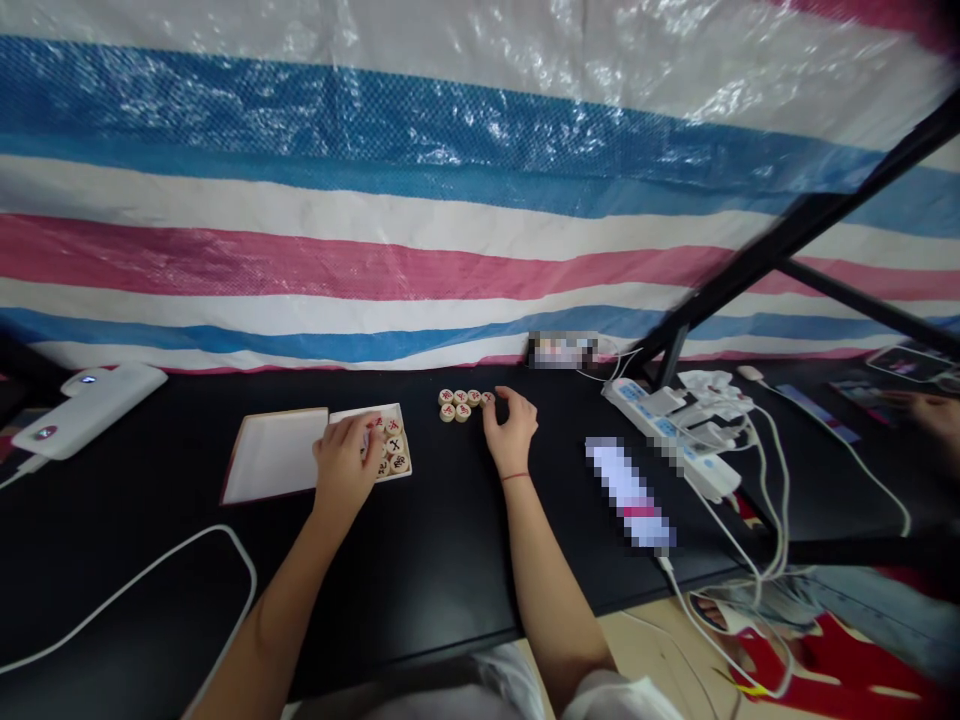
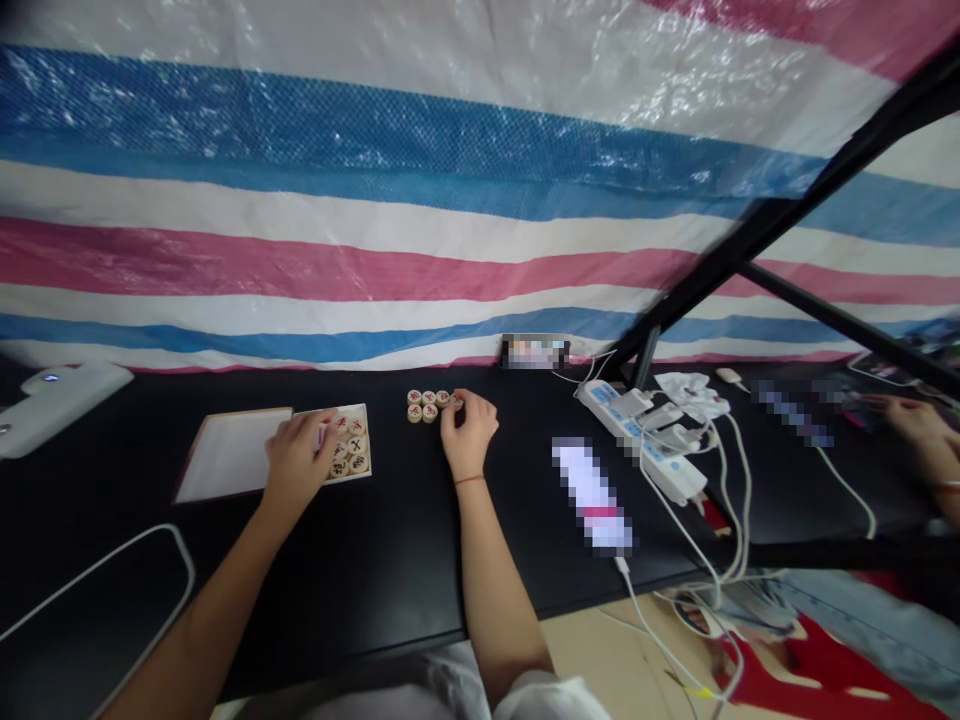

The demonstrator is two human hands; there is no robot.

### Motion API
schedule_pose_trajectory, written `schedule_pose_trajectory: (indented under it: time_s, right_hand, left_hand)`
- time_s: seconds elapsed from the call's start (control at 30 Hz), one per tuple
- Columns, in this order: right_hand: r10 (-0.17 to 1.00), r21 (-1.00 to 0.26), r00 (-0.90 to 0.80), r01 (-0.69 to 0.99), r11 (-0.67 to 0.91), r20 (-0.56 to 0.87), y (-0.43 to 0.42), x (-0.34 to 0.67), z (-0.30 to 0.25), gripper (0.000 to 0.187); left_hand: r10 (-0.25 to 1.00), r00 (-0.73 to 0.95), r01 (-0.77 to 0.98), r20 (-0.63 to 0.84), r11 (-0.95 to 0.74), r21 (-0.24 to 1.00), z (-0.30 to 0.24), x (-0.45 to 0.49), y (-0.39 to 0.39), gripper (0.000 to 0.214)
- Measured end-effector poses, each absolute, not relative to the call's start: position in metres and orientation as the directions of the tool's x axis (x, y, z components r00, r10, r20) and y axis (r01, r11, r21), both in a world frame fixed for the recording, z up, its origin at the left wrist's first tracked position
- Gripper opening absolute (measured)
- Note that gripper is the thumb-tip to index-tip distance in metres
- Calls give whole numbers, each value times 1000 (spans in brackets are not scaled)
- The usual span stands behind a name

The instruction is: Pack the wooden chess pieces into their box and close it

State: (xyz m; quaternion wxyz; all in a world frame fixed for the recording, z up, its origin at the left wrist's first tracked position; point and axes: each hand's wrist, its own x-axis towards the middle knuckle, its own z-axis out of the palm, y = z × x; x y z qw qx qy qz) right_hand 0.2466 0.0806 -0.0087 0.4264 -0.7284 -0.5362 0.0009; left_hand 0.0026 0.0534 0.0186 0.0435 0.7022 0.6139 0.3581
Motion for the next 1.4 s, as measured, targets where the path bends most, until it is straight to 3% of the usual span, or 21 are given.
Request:
schedule_pose_trajectory:
  time_s: [0.13, 0.23, 0.33, 0.77, 1.03, 1.2, 1.3, 1.4]
  right_hand:
    - [853, -671, 129, 681, 294, 505, 69, 207, 1, 22]
    - [907, -712, -81, 593, 377, 413, 61, 177, 3, 24]
    - [917, -710, -170, 587, 388, 361, 57, 163, 2, 24]
    - [931, -753, -127, 555, 354, 344, 59, 163, -5, 20]
    - [878, -720, -69, 544, 431, 474, 54, 161, 2, 33]
    - [853, -692, -91, 543, 476, 514, 49, 156, 6, 26]
    - [837, -668, -81, 563, 487, 542, 51, 164, 9, 23]
    - [823, -662, 65, 632, 403, 564, 58, 189, 13, 21]
  left_hand:
    - [960, -13, 929, 278, -91, 358, 25, 5, 67, 27]
    - [986, 3, 953, 166, -53, 299, 25, 7, 73, 31]
    - [991, 21, 952, 131, -60, 299, 21, 7, 74, 30]
    - [976, 92, 907, 197, -164, 387, 14, 1, 69, 27]
    - [930, 55, 700, 363, -295, 651, 26, -2, 68, 27]
    - [944, 90, 469, 316, -320, 823, 27, 12, 59, 28]
    - [962, 27, 378, 271, -261, 888, 23, 14, 58, 28]
    - [972, -89, 289, 219, -185, 939, 19, 11, 62, 29]
